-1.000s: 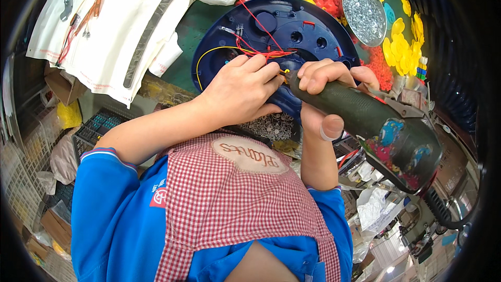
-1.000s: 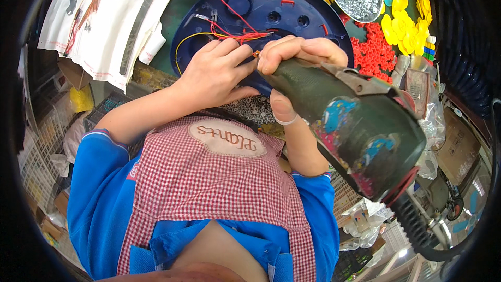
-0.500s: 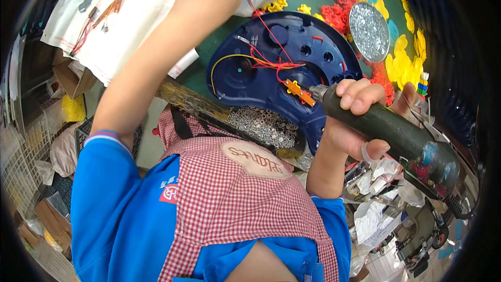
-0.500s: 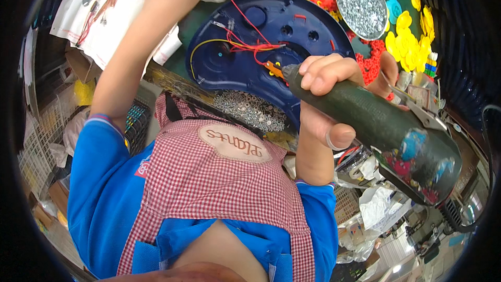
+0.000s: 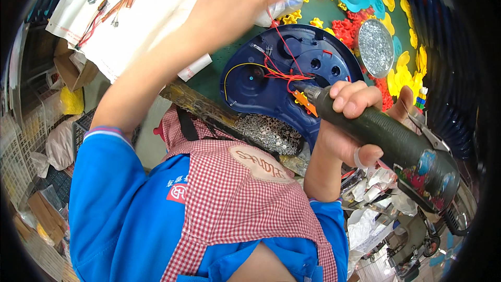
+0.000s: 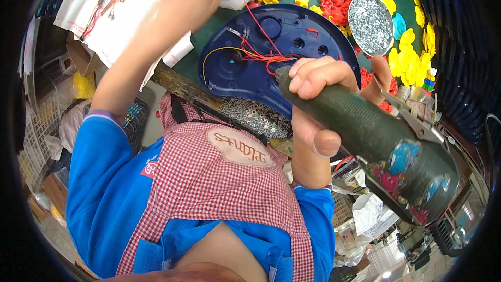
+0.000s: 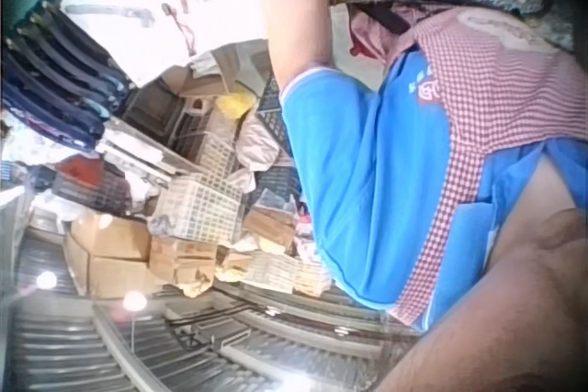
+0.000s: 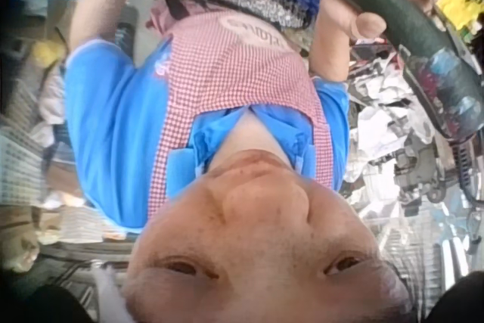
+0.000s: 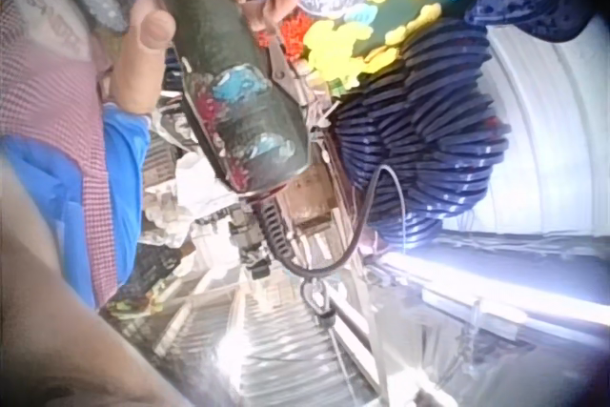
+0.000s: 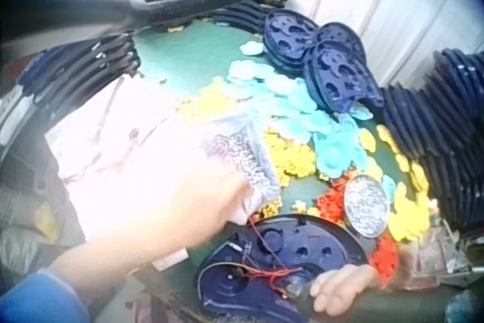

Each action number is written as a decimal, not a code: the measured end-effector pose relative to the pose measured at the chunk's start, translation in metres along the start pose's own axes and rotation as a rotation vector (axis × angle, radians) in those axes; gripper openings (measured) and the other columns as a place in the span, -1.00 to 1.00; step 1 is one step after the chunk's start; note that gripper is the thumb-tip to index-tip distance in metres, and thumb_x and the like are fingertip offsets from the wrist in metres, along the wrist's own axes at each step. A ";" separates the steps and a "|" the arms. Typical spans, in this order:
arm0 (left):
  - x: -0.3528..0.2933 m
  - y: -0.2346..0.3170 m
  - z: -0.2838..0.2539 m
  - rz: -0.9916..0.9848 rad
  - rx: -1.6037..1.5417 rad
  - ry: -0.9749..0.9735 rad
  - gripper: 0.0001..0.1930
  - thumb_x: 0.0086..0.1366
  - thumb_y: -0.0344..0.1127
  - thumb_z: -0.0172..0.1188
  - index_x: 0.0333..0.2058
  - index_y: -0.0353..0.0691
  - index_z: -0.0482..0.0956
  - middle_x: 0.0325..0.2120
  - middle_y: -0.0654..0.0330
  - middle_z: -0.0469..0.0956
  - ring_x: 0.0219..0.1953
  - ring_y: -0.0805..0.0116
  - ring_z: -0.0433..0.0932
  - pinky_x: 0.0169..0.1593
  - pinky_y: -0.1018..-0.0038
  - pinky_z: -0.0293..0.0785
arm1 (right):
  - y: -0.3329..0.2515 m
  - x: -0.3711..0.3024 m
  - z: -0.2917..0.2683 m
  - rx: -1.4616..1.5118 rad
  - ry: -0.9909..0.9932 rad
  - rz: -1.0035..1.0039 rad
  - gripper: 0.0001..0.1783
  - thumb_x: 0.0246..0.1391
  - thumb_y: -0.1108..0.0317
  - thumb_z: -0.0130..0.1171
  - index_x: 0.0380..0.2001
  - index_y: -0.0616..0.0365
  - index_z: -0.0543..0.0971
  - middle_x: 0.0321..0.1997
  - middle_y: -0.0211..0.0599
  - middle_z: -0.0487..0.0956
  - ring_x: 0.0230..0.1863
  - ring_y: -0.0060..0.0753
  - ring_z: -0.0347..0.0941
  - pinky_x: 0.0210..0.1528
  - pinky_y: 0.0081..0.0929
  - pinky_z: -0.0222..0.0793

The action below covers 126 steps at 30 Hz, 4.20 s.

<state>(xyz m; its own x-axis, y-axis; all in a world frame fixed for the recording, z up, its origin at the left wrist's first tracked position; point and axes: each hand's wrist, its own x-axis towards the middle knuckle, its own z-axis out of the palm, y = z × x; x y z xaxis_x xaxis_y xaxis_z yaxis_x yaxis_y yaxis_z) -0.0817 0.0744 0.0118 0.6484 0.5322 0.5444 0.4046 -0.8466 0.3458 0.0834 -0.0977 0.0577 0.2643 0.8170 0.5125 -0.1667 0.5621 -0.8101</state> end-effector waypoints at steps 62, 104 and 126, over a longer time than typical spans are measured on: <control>-0.043 0.015 -0.011 -0.181 -0.308 0.095 -0.91 0.15 -0.26 0.25 -0.39 -0.05 0.69 -0.46 0.25 0.63 -0.30 0.22 0.62 -0.24 0.37 0.54 | 0.050 -0.014 0.039 -0.019 -0.070 0.178 0.14 0.04 -0.29 0.24 0.43 0.05 -0.11 -0.44 -0.23 0.51 -0.42 -0.29 0.43 -0.26 -0.23 0.43; -0.063 0.073 -0.019 -0.246 -0.219 -0.277 -0.86 0.05 -0.44 0.32 -0.40 -0.20 0.53 -0.43 0.21 0.59 -0.36 0.22 0.55 -0.25 0.36 0.48 | -0.063 -0.085 -0.054 -0.371 0.443 -0.226 0.07 0.03 -0.37 0.19 0.35 0.05 -0.02 -0.45 -0.26 0.48 -0.46 -0.36 0.43 -0.32 -0.32 0.44; -0.071 0.068 -0.010 0.005 -0.073 -0.358 -0.71 -0.05 -0.51 0.34 -0.27 -0.15 0.69 -0.31 0.19 0.59 -0.23 0.20 0.53 -0.12 0.36 0.47 | -0.057 -0.146 -0.086 -0.412 0.466 -0.102 0.05 0.00 -0.31 0.26 0.34 0.05 0.03 -0.46 -0.26 0.47 -0.47 -0.35 0.40 -0.33 -0.34 0.39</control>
<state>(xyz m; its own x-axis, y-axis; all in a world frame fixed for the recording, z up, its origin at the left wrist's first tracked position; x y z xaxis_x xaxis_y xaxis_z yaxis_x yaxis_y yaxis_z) -0.1066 -0.0209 0.0046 0.8399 0.4825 0.2487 0.3626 -0.8396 0.4044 0.1364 -0.2600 0.0050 0.6615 0.5674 0.4904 0.2364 0.4628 -0.8544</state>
